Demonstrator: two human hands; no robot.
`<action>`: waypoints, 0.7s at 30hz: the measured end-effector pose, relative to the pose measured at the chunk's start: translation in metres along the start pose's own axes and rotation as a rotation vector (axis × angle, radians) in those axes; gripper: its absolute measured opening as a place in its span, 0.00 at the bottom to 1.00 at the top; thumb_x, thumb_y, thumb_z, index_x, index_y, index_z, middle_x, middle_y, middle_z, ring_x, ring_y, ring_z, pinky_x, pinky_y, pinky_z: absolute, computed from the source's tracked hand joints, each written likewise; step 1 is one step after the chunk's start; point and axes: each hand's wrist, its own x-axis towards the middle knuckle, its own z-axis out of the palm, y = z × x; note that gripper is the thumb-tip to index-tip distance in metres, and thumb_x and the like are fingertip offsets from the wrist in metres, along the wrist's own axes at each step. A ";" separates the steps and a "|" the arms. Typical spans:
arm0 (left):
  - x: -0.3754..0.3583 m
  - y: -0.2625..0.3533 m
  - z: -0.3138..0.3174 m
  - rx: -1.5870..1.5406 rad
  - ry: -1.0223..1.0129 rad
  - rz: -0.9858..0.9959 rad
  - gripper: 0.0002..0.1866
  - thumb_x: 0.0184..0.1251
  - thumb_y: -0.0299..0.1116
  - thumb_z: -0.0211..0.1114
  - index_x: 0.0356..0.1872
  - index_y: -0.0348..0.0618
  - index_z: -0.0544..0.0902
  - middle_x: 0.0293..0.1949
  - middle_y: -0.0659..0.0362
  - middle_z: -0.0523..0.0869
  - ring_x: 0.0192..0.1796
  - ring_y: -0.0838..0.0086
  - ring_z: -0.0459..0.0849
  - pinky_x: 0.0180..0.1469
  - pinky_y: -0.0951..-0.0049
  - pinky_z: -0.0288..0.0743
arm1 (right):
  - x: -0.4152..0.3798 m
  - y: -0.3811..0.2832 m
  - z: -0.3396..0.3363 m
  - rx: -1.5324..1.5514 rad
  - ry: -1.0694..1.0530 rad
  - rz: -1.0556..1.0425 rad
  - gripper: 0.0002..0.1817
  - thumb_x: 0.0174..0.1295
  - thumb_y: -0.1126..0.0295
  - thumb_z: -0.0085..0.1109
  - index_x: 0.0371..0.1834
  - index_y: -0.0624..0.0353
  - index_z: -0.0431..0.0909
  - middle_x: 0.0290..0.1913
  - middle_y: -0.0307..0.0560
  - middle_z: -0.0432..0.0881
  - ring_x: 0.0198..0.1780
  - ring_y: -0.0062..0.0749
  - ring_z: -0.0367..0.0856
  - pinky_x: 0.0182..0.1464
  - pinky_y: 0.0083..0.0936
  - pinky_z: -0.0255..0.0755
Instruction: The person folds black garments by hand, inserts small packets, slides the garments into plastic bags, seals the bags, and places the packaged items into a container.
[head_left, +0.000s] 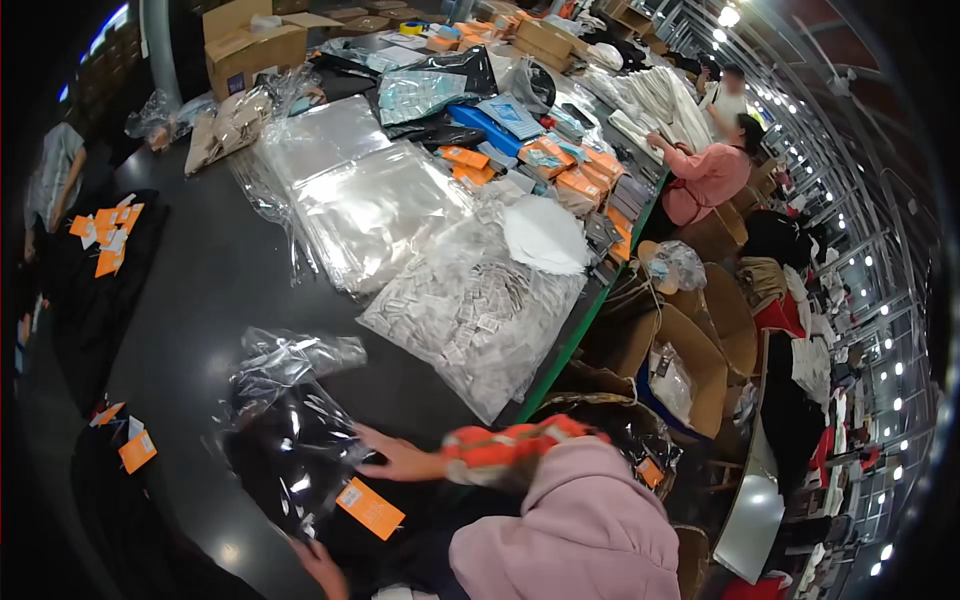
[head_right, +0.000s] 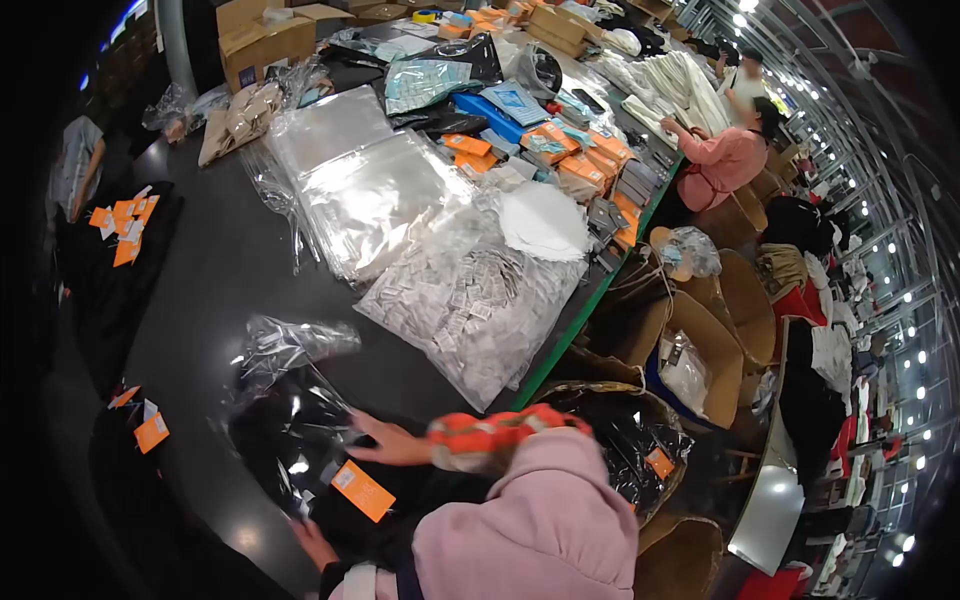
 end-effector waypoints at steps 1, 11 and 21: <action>-0.022 -0.069 0.005 0.161 -0.005 0.304 0.28 0.67 0.41 0.57 0.58 0.26 0.68 0.56 0.38 0.74 0.60 0.51 0.71 0.65 0.61 0.59 | -0.033 0.015 0.004 -0.030 -0.002 -0.047 0.42 0.60 0.49 0.58 0.70 0.64 0.53 0.72 0.60 0.54 0.73 0.44 0.54 0.72 0.31 0.49; -0.072 0.009 -0.008 0.132 -0.116 0.216 0.30 0.62 0.42 0.64 0.60 0.32 0.70 0.56 0.45 0.76 0.61 0.54 0.72 0.65 0.60 0.62 | -0.063 0.004 0.000 -0.326 -0.090 0.040 0.46 0.58 0.44 0.58 0.66 0.74 0.56 0.71 0.65 0.53 0.73 0.53 0.51 0.72 0.31 0.49; -0.021 0.067 0.006 -0.626 -0.177 -0.222 0.45 0.60 0.27 0.65 0.72 0.33 0.43 0.69 0.47 0.57 0.39 0.77 0.81 0.34 0.78 0.79 | -0.037 0.000 0.014 -0.335 0.285 -0.234 0.36 0.56 0.68 0.65 0.66 0.66 0.60 0.55 0.55 0.72 0.52 0.31 0.76 0.46 0.26 0.75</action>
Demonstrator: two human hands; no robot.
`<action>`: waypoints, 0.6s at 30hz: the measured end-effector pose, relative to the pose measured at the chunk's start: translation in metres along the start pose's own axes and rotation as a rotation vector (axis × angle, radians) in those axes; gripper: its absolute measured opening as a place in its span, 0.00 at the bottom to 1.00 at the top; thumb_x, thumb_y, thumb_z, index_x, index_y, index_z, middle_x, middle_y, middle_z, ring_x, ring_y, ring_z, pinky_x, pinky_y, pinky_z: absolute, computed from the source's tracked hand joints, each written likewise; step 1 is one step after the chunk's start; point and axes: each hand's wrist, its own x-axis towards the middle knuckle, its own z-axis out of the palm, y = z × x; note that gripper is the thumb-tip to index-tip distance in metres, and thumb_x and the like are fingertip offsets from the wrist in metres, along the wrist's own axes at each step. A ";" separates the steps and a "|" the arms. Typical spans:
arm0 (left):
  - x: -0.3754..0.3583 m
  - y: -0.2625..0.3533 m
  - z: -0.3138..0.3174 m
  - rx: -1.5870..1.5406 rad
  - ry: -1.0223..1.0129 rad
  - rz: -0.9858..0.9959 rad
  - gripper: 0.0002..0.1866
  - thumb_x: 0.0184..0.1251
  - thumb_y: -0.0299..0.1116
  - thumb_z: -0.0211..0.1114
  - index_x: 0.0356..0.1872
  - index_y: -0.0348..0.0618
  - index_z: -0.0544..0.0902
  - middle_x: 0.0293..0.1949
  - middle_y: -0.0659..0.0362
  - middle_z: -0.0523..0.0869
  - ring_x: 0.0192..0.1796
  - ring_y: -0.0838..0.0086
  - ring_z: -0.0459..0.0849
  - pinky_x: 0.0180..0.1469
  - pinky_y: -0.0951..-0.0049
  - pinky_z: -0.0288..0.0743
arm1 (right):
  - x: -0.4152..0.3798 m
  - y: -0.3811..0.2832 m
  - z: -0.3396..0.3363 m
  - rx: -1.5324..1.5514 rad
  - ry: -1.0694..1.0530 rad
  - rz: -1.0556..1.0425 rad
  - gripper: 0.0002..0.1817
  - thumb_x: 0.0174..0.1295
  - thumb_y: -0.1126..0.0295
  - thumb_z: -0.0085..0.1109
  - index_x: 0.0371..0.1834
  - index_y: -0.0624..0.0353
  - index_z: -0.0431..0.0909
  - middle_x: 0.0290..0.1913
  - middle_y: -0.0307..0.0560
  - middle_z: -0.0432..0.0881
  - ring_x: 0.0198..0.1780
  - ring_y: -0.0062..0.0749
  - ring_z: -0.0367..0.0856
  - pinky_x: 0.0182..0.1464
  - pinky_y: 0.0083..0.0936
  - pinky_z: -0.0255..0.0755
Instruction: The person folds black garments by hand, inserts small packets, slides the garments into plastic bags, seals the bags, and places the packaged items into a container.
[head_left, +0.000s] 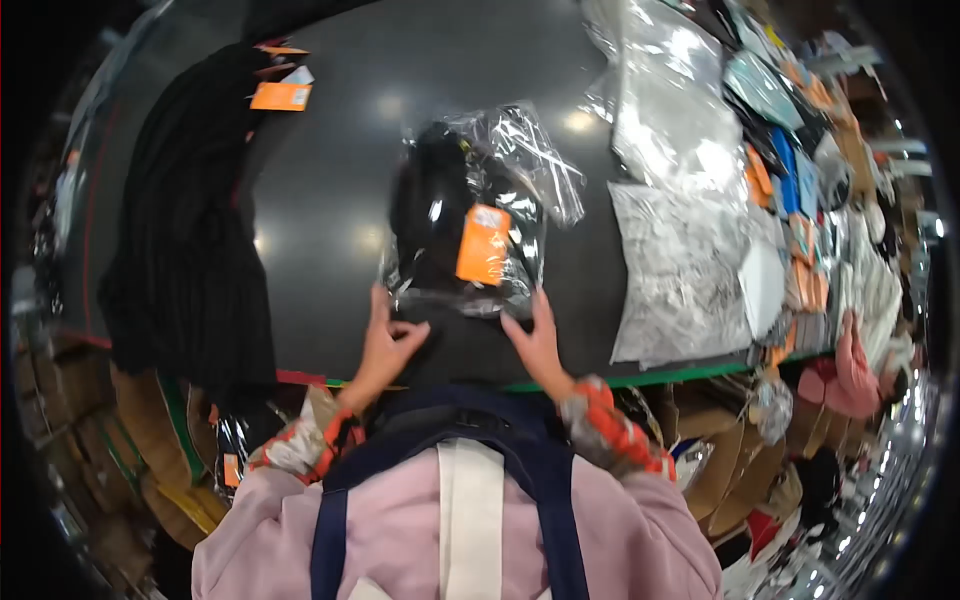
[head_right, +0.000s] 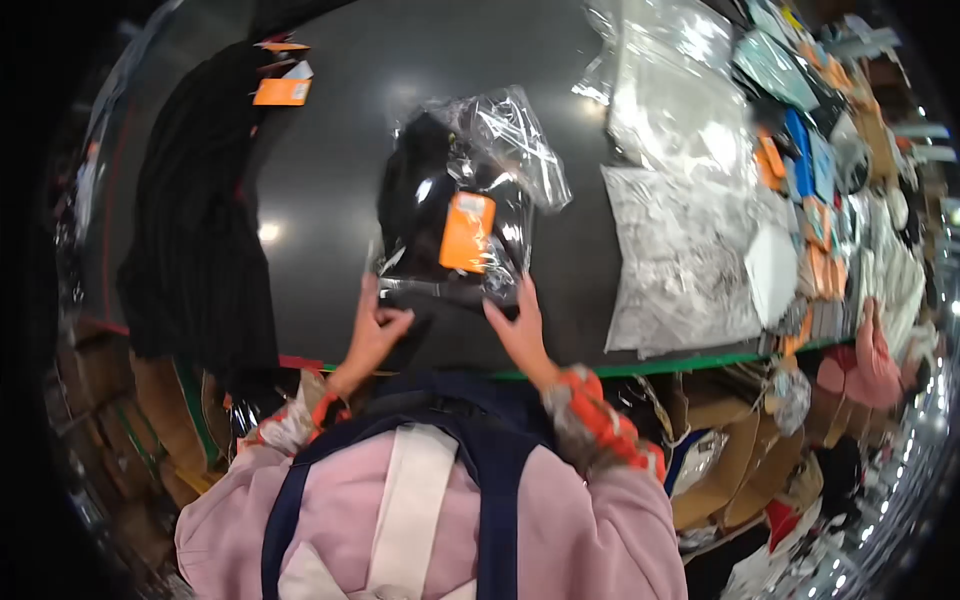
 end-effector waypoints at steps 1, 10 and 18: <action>-0.002 0.007 0.006 -0.044 0.057 -0.058 0.46 0.60 0.27 0.65 0.71 0.32 0.43 0.70 0.46 0.55 0.39 0.77 0.81 0.33 0.78 0.79 | -0.023 0.003 0.005 0.304 -0.094 0.252 0.37 0.57 0.65 0.64 0.68 0.63 0.59 0.57 0.54 0.72 0.55 0.35 0.74 0.55 0.26 0.69; 0.056 0.059 0.000 -0.138 0.089 -0.241 0.44 0.62 0.28 0.64 0.71 0.32 0.44 0.71 0.47 0.55 0.49 0.74 0.80 0.40 0.78 0.79 | 0.068 -0.013 -0.005 0.443 -0.035 0.502 0.35 0.57 0.70 0.63 0.67 0.65 0.58 0.57 0.49 0.68 0.50 0.29 0.75 0.40 0.19 0.78; -0.004 0.057 0.005 0.366 0.083 0.025 0.37 0.57 0.30 0.67 0.67 0.34 0.60 0.68 0.40 0.58 0.46 0.62 0.83 0.41 0.71 0.81 | 0.019 -0.005 -0.026 0.016 -0.054 0.216 0.37 0.54 0.69 0.65 0.65 0.70 0.59 0.61 0.61 0.68 0.56 0.47 0.75 0.57 0.31 0.69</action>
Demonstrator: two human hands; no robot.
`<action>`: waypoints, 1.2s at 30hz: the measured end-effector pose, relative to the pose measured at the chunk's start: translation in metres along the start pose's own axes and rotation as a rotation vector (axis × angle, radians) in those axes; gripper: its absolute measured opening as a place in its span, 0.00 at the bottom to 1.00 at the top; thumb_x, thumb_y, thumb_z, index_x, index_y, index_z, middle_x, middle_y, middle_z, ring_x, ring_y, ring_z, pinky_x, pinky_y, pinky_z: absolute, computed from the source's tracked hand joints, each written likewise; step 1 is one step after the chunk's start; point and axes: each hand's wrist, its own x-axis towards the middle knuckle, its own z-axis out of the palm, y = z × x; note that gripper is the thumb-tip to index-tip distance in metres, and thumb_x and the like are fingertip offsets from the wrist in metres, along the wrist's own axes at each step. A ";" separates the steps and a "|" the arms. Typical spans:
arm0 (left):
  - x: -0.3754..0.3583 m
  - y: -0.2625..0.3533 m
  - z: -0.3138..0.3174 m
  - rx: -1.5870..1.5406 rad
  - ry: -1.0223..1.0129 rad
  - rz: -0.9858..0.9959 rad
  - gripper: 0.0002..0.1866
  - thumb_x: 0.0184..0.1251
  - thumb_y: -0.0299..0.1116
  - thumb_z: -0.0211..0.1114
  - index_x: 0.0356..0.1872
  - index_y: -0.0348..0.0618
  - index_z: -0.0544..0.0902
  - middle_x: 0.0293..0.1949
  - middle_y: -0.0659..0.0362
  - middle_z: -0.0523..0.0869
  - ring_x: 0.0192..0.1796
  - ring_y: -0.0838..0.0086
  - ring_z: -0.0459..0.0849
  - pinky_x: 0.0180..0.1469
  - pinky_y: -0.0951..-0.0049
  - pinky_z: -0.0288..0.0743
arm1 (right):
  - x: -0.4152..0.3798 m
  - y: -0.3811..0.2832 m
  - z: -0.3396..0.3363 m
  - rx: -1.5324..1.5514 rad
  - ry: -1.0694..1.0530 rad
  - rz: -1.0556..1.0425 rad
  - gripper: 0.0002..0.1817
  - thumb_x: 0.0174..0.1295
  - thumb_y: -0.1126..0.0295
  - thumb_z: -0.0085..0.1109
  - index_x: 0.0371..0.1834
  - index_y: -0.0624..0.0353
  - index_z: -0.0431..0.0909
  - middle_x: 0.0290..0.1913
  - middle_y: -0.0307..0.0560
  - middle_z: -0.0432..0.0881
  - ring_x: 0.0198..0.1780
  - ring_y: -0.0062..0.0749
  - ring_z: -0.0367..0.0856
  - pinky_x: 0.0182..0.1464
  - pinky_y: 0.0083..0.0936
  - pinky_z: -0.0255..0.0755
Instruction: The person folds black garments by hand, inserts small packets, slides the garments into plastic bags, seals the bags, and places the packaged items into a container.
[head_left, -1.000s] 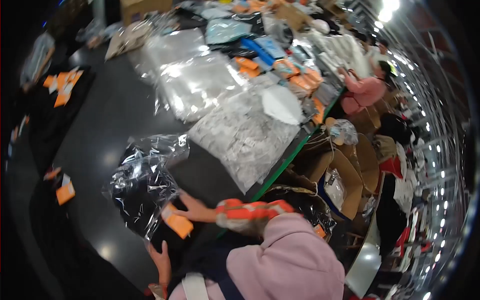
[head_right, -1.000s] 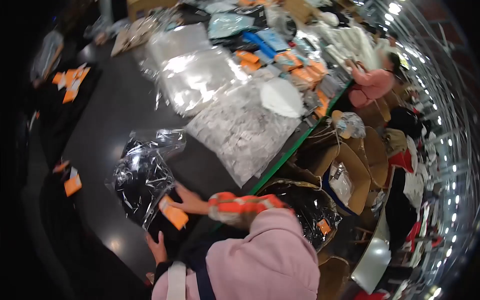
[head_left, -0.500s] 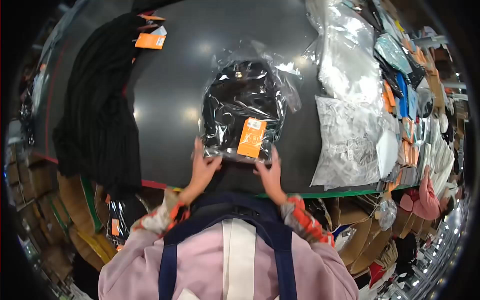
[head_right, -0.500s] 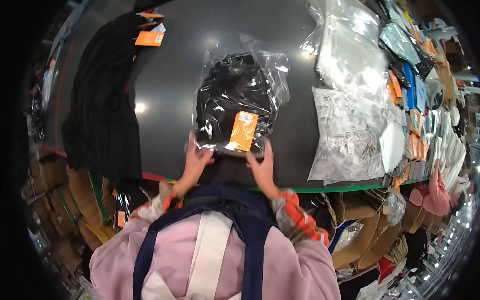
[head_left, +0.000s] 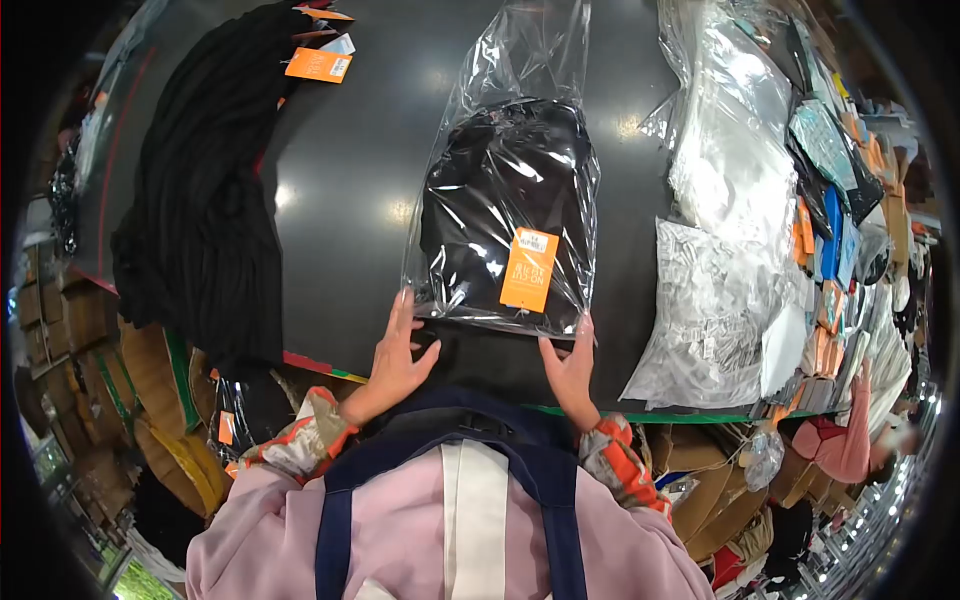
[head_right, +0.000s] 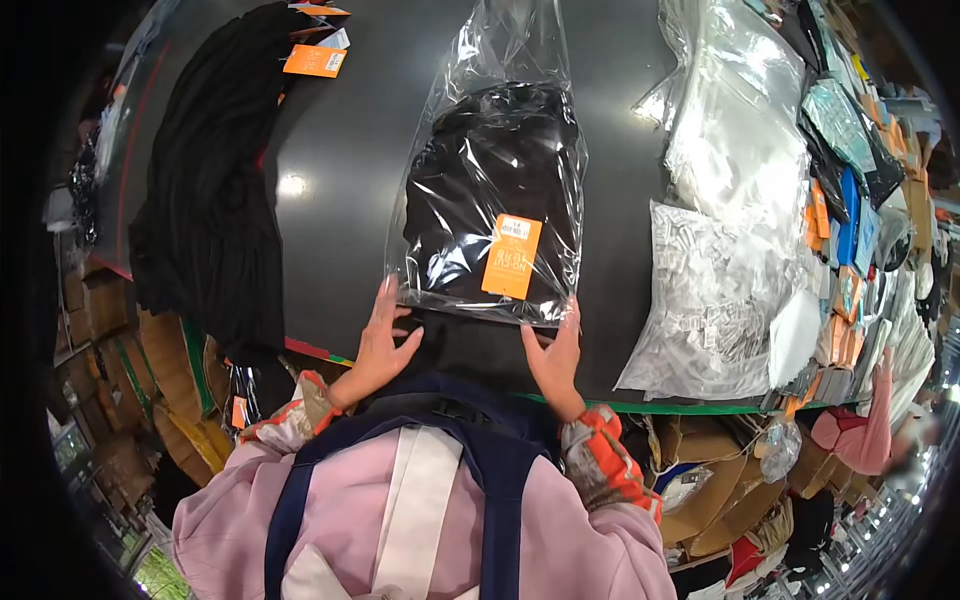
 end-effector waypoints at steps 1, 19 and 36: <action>-0.004 -0.002 -0.006 0.137 -0.067 0.037 0.37 0.56 0.29 0.67 0.66 0.34 0.60 0.67 0.40 0.59 0.46 0.62 0.82 0.39 0.72 0.81 | -0.001 -0.019 -0.010 -0.166 -0.078 0.096 0.39 0.54 0.66 0.65 0.66 0.69 0.58 0.57 0.62 0.72 0.47 0.47 0.78 0.50 0.31 0.72; 0.057 0.115 0.043 0.048 0.032 0.778 0.13 0.45 0.20 0.65 0.36 0.43 0.80 0.25 0.58 0.76 0.26 0.64 0.79 0.27 0.68 0.73 | 0.135 -0.065 0.115 -0.198 0.362 -0.573 0.30 0.55 0.70 0.62 0.61 0.69 0.65 0.58 0.58 0.71 0.57 0.53 0.70 0.58 0.42 0.64; 0.012 0.121 0.057 -0.591 -0.777 0.340 0.19 0.55 0.19 0.58 0.50 0.43 0.76 0.21 0.60 0.72 0.19 0.75 0.72 0.24 0.76 0.66 | 0.242 -0.119 0.147 0.264 0.239 -0.450 0.21 0.60 0.59 0.59 0.48 0.65 0.77 0.46 0.58 0.81 0.46 0.40 0.80 0.48 0.34 0.72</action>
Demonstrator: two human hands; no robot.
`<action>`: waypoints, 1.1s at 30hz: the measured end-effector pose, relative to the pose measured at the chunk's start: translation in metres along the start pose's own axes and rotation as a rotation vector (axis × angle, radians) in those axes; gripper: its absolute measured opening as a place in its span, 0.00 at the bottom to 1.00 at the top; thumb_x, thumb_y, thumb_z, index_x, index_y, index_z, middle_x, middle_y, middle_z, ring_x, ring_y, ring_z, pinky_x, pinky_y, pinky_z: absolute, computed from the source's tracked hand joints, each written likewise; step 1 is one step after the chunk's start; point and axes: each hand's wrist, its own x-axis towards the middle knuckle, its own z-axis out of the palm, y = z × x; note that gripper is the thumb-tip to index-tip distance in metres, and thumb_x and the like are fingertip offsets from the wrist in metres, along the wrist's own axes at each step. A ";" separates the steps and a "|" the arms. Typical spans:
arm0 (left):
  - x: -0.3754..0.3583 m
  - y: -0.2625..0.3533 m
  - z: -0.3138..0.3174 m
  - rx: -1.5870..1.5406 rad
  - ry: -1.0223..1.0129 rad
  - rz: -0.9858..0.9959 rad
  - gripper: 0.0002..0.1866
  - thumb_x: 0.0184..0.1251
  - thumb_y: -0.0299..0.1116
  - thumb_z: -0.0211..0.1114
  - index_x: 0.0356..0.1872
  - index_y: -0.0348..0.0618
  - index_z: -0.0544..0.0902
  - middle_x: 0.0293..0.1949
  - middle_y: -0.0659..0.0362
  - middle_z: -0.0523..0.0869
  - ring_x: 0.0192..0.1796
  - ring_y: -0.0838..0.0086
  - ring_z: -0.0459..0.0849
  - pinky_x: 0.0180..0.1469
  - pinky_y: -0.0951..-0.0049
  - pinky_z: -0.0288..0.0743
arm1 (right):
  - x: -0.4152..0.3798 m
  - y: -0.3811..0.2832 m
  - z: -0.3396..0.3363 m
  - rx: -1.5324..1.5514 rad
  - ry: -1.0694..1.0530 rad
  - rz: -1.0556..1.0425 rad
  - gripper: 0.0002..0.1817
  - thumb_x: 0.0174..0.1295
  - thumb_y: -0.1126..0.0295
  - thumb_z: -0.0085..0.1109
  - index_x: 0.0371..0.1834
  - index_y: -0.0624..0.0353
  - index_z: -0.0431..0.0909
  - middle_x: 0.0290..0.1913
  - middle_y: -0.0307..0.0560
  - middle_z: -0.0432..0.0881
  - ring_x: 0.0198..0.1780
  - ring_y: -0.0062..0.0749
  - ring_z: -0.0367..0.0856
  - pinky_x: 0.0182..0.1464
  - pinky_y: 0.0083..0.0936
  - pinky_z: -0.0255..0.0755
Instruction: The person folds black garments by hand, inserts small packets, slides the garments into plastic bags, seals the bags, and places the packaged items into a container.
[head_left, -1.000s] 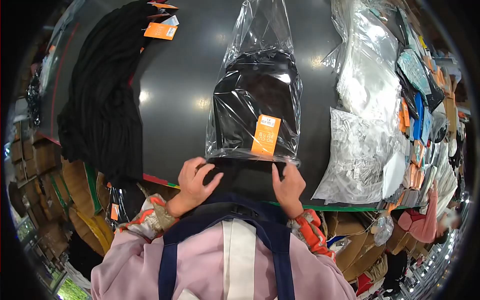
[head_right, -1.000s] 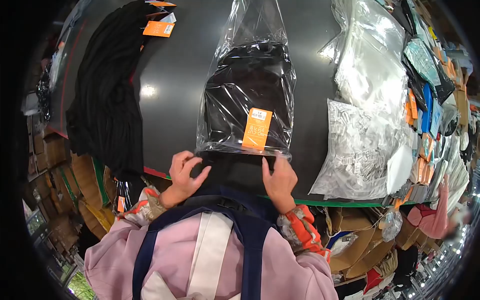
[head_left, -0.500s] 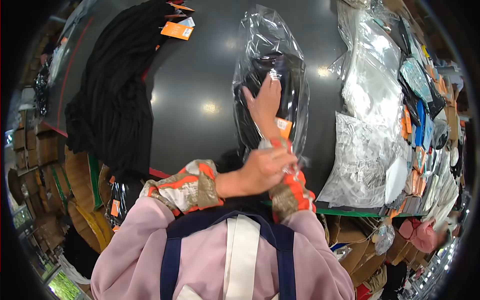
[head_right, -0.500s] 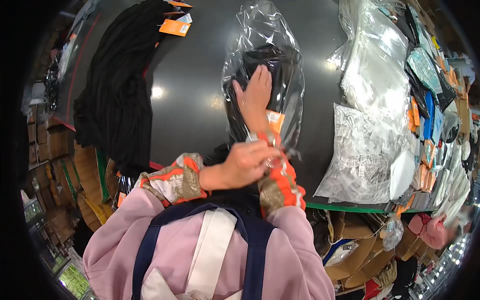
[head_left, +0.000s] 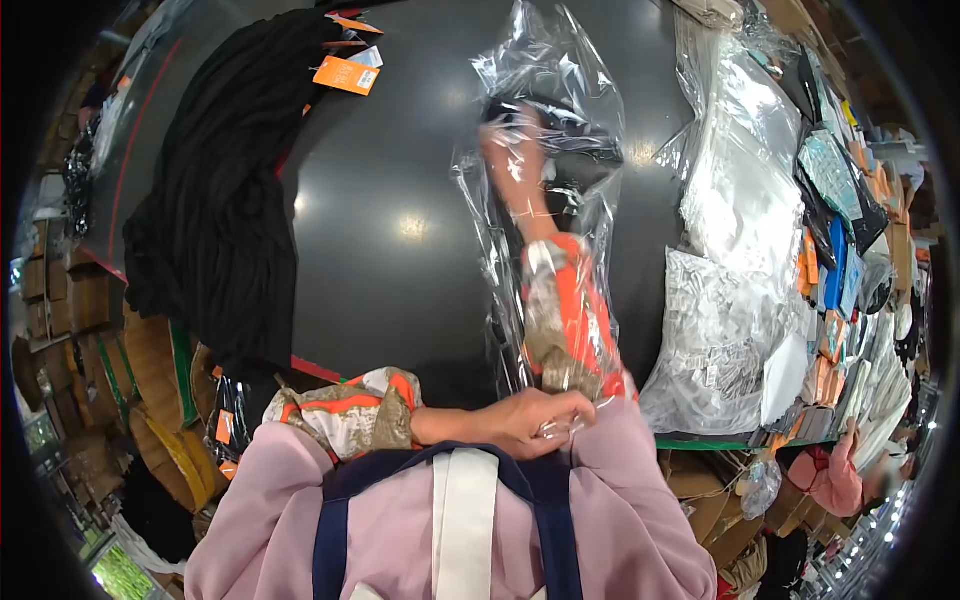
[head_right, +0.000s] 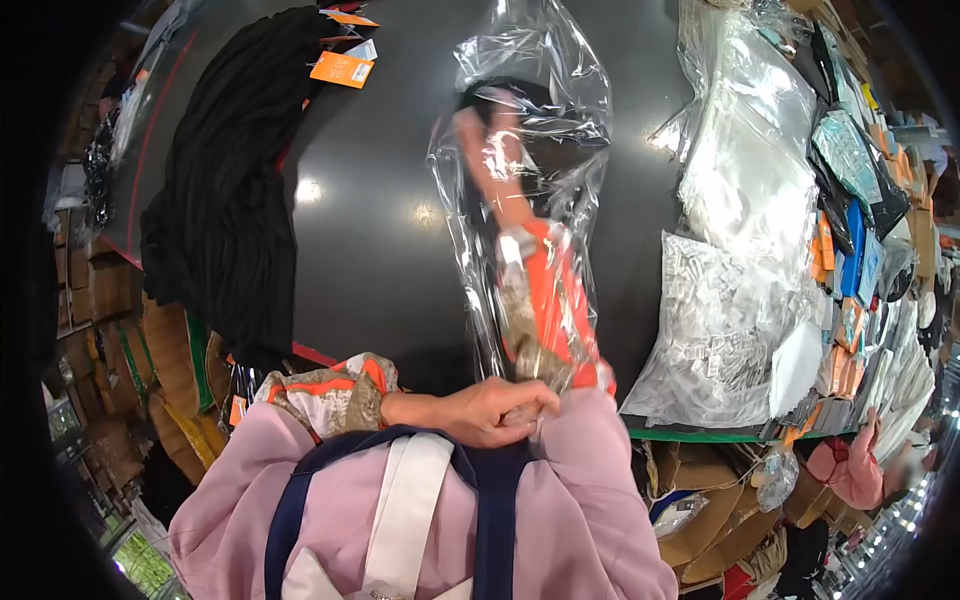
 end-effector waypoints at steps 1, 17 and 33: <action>0.002 0.007 -0.001 0.157 0.057 0.011 0.19 0.55 0.20 0.59 0.49 0.43 0.76 0.19 0.61 0.68 0.19 0.75 0.70 0.24 0.76 0.65 | -0.012 0.020 0.016 -0.231 -0.108 -0.307 0.21 0.60 0.60 0.59 0.51 0.63 0.75 0.50 0.58 0.79 0.50 0.41 0.79 0.51 0.36 0.72; 0.025 0.033 -0.001 0.246 0.215 0.057 0.16 0.49 0.18 0.59 0.42 0.41 0.78 0.30 0.56 0.80 0.27 0.69 0.80 0.27 0.73 0.71 | 0.039 0.103 0.019 -1.099 -0.084 -0.494 0.22 0.58 0.59 0.54 0.52 0.62 0.75 0.55 0.50 0.76 0.59 0.48 0.70 0.58 0.47 0.63; -0.061 -0.114 -0.067 1.094 0.422 -0.025 0.08 0.46 0.19 0.61 0.29 0.42 0.73 0.24 0.57 0.72 0.30 0.61 0.77 0.31 0.63 0.71 | -0.199 0.004 -0.242 -0.764 -0.283 0.076 0.22 0.61 0.75 0.53 0.57 0.72 0.67 0.59 0.65 0.70 0.61 0.57 0.68 0.64 0.43 0.61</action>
